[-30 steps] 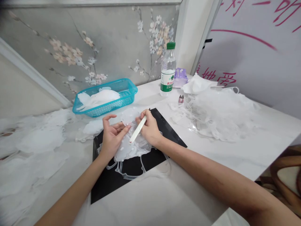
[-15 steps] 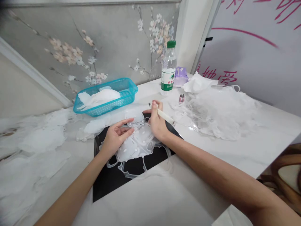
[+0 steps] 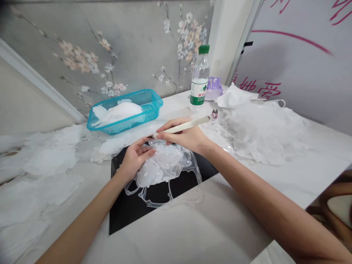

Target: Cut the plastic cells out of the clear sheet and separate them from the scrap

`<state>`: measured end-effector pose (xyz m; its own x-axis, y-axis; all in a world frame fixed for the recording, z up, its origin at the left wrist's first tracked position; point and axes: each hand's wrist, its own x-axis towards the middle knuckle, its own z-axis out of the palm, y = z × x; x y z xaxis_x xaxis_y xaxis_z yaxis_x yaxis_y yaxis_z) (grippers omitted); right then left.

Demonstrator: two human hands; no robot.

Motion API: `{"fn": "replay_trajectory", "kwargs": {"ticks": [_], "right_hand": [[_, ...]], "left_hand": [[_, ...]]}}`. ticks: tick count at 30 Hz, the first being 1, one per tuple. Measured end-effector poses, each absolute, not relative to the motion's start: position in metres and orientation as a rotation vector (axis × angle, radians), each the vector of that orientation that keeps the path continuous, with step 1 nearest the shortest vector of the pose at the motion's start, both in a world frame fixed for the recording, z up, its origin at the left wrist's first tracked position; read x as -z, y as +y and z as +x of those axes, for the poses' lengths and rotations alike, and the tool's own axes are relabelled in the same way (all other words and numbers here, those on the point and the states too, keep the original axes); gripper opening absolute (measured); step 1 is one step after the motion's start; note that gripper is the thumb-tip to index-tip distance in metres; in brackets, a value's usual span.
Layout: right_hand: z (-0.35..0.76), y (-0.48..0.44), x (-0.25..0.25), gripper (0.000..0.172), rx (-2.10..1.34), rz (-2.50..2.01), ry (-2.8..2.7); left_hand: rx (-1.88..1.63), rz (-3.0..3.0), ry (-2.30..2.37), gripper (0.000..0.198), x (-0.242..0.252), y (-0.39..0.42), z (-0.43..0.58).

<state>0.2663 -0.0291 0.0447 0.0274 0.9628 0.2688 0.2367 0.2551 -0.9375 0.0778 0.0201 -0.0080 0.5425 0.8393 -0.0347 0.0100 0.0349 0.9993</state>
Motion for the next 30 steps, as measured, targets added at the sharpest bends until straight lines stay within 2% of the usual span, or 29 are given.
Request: {"fn": "replay_trajectory", "kwargs": {"ticks": [7,17,21,30], "right_hand": [[0.275,-0.024,-0.039,0.010,-0.805,-1.194,-1.763],[0.273,-0.024,-0.037,0.011,-0.773,-1.272,-1.821],[0.272,-0.024,-0.035,0.007,-0.662,-1.230,-1.926],[0.264,-0.031,-0.036,0.017,-0.420,-1.059,-2.201]], "left_hand": [[-0.729,1.462,0.839,0.052,0.005,0.018,0.078],[-0.707,1.512,0.833,0.051,0.008,0.020,0.077],[-0.697,1.537,0.866,0.050,0.007,0.019,0.078],[-0.719,1.577,0.832,0.051,0.004,0.017,0.081]]}}
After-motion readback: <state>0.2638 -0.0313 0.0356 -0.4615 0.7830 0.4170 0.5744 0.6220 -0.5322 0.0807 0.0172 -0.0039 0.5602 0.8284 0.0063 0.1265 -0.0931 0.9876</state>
